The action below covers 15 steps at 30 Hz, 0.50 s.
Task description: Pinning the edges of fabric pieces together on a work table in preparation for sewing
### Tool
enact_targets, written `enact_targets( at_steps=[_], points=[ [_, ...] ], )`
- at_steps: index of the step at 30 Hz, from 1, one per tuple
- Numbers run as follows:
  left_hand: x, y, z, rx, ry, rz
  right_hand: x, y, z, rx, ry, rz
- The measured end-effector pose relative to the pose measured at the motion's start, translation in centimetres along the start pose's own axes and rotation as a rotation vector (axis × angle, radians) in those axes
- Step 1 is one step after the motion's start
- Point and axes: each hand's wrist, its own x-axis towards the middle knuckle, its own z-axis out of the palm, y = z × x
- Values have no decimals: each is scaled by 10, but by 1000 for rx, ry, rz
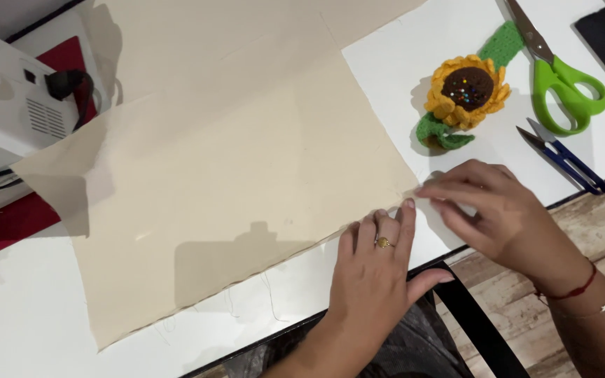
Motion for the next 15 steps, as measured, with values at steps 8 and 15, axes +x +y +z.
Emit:
enact_targets(
  at_steps=[8,15],
  points=[
    [2,-2,-2,-33,20,3,-4,-14,-11,-465,190,-244],
    [1,-1,-4,37,-17,22,13,11,-45,-194,162,135]
  ],
)
